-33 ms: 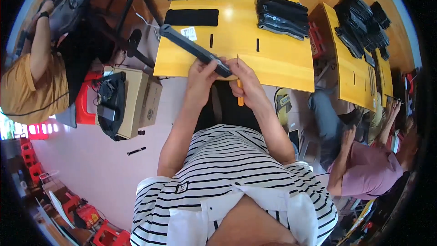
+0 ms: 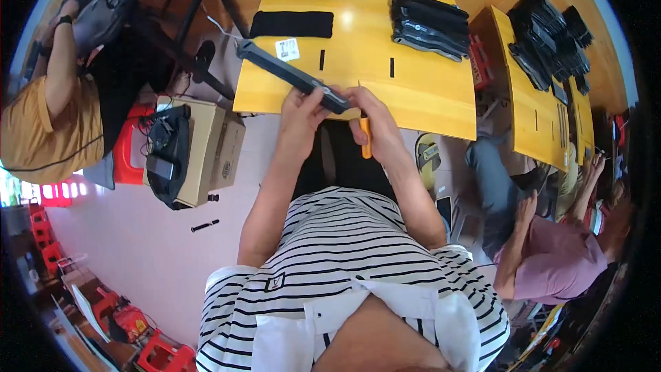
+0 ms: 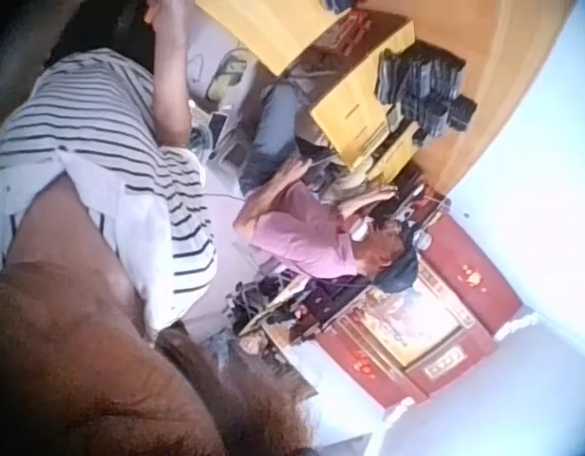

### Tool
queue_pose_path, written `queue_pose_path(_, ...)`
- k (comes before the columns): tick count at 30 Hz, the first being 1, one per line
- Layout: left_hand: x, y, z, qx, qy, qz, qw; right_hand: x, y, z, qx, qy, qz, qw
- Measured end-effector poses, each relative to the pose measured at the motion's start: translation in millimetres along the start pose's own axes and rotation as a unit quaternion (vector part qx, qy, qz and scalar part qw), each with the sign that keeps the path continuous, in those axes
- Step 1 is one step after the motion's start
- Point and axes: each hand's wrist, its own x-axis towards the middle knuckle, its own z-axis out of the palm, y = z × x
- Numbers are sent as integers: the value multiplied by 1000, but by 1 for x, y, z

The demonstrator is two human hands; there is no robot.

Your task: Assembling and finishing leather straps by attaching hardware components.

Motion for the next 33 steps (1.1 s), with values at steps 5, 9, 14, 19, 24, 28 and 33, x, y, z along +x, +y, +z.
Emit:
queue_pose_path(5,-6,15,-10,-14,3,11,1000,-11,-7,-8,-172,-6,-73,982)
queue_pose_path(9,-7,11,1,-14,-11,30,999,-25,-8,2,-236,25,-82,968)
queue_pose_path(14,-7,3,13,27,-9,33,999,-29,-6,0,-336,8,-140,931)
queue_pose_path(19,-7,0,20,35,-10,38,999,-30,-3,-2,-321,7,-154,934)
queue_pose_path(24,-7,-4,22,42,8,49,998,-26,5,-5,-332,18,-189,924)
queue_pose_path(28,-8,-2,23,48,16,62,997,-29,3,-3,-314,28,-160,936)
queue_pose_path(33,-10,-3,24,80,26,75,994,-28,2,-4,-336,43,-141,930)
